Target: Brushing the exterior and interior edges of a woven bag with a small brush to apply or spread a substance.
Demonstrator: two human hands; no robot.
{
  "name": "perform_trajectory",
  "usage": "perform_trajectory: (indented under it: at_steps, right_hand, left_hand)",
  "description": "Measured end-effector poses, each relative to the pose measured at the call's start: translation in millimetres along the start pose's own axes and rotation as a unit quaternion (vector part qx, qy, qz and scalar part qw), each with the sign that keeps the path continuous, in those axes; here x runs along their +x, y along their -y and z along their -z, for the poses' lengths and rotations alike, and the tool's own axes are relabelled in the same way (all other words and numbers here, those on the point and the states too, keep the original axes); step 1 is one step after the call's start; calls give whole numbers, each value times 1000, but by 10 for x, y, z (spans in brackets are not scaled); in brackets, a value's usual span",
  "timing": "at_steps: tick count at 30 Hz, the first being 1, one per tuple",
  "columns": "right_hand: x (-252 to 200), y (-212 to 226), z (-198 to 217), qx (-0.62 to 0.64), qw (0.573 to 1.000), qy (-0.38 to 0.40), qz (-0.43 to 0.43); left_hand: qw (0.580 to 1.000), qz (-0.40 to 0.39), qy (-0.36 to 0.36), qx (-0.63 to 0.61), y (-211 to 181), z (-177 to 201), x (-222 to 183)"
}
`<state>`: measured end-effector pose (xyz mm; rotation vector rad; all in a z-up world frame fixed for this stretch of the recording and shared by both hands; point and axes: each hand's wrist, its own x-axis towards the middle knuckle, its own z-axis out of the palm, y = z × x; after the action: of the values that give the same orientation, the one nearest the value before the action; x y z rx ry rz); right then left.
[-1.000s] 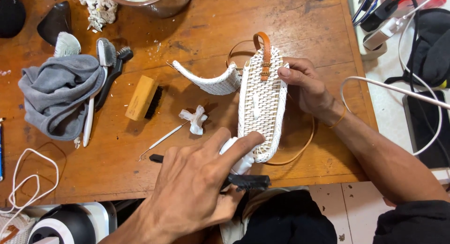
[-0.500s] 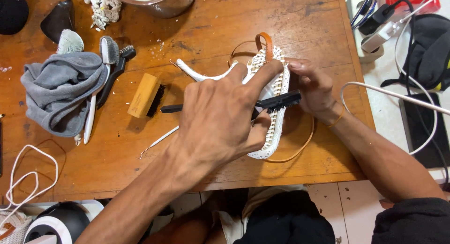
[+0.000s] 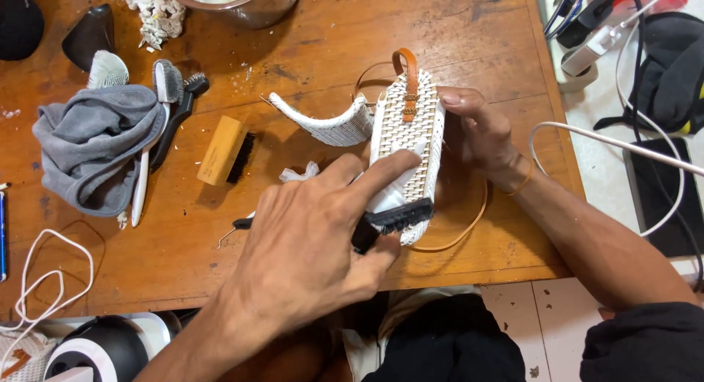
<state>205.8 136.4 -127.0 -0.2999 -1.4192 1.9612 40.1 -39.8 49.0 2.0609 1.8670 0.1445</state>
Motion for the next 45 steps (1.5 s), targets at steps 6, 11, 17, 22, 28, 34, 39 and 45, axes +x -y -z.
perform_trajectory:
  at_steps: [6, 11, 17, 22, 28, 34, 39, 45]
  right_hand:
    - [-30, 40, -66, 21, 998, -61, -1]
    - [-30, 35, -81, 15, 999, -39, 16]
    - [-32, 24, -91, 6, 997, -78, 12]
    - [-36, 42, -86, 37, 994, -102, 12]
    - [-22, 78, -76, 54, 988, -141, 14]
    - [-57, -261, 121, 61, 981, -185, 20]
    - [7, 7, -13, -48, 992, -103, 57]
    - [30, 33, -17, -28, 995, -91, 35]
  left_hand:
    - [993, -70, -96, -15, -10, -135, -14]
    - [998, -37, 30, 29, 68, -128, -91]
    - [999, 9, 9, -50, 333, 28, -171]
    - [967, -11, -246, -60, 678, 107, -61]
    - [905, -1, -423, -41, 1335, -70, 289]
    - [905, 9, -421, -55, 1704, -239, 364]
    - [903, 23, -426, -49, 1718, -244, 552]
    - [928, 55, -359, -85, 1893, -338, 692]
